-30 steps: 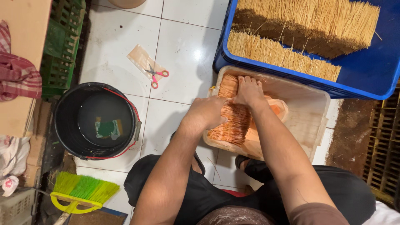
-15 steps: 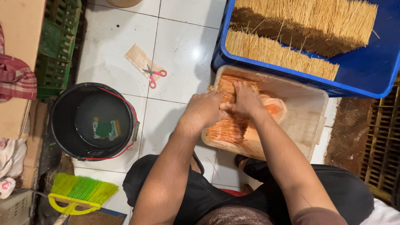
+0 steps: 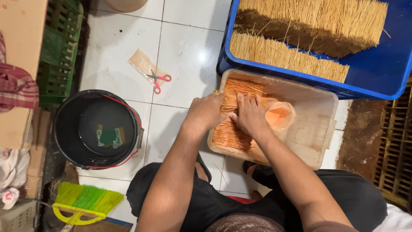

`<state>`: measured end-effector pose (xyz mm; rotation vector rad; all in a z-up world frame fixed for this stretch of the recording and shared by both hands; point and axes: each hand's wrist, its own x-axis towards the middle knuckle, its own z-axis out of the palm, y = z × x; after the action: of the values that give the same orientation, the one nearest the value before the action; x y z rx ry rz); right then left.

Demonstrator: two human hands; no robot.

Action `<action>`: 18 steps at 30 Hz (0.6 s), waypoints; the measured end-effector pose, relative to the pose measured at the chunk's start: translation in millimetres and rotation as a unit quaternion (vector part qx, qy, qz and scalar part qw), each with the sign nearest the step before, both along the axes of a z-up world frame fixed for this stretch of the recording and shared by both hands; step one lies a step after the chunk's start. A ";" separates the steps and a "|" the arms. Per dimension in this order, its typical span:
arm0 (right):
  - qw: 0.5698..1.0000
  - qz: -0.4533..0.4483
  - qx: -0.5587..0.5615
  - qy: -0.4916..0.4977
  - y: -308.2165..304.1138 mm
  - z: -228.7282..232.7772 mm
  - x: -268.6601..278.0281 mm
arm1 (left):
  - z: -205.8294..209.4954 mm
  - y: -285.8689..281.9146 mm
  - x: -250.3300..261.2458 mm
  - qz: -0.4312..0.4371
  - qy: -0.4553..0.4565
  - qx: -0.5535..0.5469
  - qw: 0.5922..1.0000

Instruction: The person sits on the floor and repeatedly picks up bundles of thin noodles from a blue bin, aligns them, and places them into a clear plastic container. The person continues this process throughout the clip.

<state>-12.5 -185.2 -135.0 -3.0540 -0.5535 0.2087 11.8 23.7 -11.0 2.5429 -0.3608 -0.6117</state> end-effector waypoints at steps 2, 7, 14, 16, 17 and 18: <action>1.000 -0.002 0.024 0.000 -2.0 -1.2 -8.0 | 1.3 0.0 -0.1 0.004 -0.002 -0.012 1.000; 0.992 0.020 -0.010 0.124 -1.9 24.9 33.5 | 5.4 0.0 1.2 0.013 -0.005 -0.014 1.000; 0.958 -0.064 0.038 0.276 4.9 50.7 70.7 | 14.7 5.4 1.8 0.021 0.034 -0.014 0.999; 0.958 -0.052 0.026 0.279 4.4 53.1 74.5 | 15.7 5.2 2.6 0.020 0.019 -0.018 0.999; 0.958 -0.046 0.020 0.282 4.6 55.3 74.6 | 15.6 4.8 2.5 0.020 0.012 -0.020 1.000; 0.958 -0.050 0.025 0.282 5.2 58.0 70.6 | 15.5 5.6 2.2 0.022 0.017 -0.022 0.999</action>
<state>58.1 -180.0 -77.0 -2.7601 -0.3524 0.9983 14.0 29.4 4.5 2.4892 -0.3030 -0.6238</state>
